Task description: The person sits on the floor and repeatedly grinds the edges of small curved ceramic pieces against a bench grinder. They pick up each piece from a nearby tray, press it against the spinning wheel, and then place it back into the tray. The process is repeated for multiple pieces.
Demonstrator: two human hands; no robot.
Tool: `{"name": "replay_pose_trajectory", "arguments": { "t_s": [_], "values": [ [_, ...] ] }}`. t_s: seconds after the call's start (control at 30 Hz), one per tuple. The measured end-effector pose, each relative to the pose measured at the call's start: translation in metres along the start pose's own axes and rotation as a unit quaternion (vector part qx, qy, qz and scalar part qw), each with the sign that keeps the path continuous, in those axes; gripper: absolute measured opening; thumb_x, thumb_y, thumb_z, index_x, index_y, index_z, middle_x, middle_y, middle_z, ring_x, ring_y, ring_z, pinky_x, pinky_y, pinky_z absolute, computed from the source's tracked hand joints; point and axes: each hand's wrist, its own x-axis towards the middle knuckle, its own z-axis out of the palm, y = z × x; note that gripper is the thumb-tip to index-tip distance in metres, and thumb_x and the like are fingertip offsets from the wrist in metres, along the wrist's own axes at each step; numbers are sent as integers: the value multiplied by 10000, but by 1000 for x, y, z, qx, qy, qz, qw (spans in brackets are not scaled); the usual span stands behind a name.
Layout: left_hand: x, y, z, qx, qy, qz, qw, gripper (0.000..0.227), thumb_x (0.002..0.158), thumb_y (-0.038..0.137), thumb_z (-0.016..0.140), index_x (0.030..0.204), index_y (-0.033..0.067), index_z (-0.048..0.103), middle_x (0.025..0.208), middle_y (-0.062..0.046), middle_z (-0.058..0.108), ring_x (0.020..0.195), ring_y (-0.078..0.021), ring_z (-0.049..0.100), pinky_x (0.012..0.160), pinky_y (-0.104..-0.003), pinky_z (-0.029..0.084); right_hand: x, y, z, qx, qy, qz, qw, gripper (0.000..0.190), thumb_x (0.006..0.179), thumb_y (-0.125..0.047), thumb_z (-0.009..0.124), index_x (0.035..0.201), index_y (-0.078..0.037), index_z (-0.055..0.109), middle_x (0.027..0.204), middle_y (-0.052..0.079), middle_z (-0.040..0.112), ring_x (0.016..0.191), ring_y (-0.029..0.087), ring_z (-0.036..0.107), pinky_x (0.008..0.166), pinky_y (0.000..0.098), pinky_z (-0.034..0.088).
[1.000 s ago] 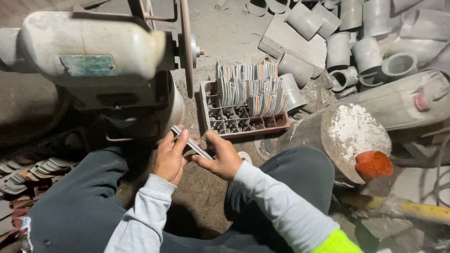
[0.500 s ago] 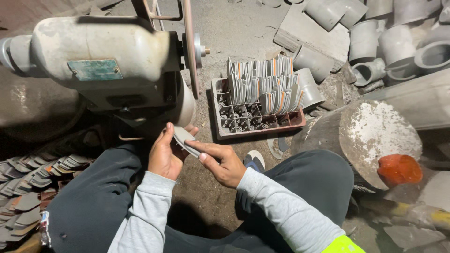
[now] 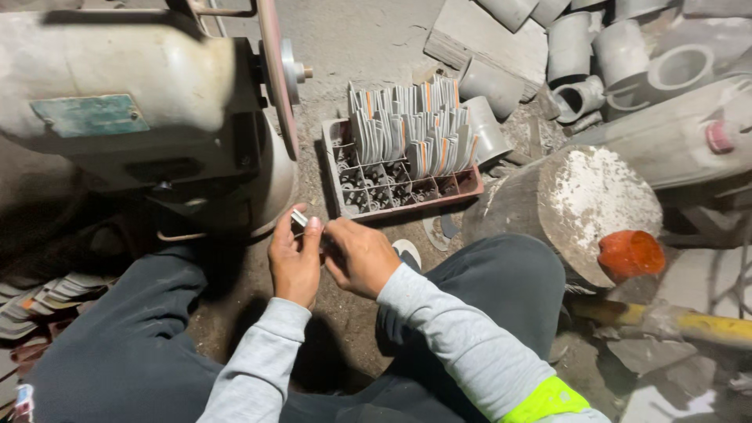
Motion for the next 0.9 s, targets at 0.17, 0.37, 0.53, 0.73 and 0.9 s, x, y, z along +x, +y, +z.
{"name": "replay_pose_trajectory", "arguments": {
  "t_s": [0.17,0.37,0.53,0.73,0.9],
  "values": [
    [3,5,-7,138,-54,3,989,760,951,235,722,1542,4,305,1362,-214,531,1249,-266,549,966,-388,515,26,78,-17,-101,37,102,989,223,813,-145,720,1023,-84,683,939,160,742,855,368,720,802,454,581],
    [-4,39,-12,182,-77,-14,980,621,934,237,687,1484,48,468,1213,-148,705,1102,-242,692,946,-387,563,72,202,-40,-154,133,318,926,282,826,-178,757,1095,-109,709,1009,170,754,941,374,727,875,460,562],
    [-5,51,-14,218,-71,-13,973,555,929,227,683,1438,64,534,1140,-119,732,1044,-225,725,894,-386,612,57,267,-12,-200,181,317,909,314,805,-147,798,1096,-81,700,1059,202,732,1001,426,682,885,498,532],
    [-2,52,-16,251,-111,-11,962,547,948,259,674,1435,58,526,1172,-134,724,1066,-243,715,904,-392,595,58,296,12,-199,196,318,906,334,785,-120,790,1093,-66,673,1016,227,719,969,440,677,863,506,532],
    [-5,50,-16,257,-120,-8,959,558,935,269,678,1427,53,529,1156,-139,743,1054,-251,722,898,-405,572,67,303,20,-227,165,334,900,254,790,-103,786,1004,-51,661,971,213,729,958,436,687,869,515,537]
  ]
}}
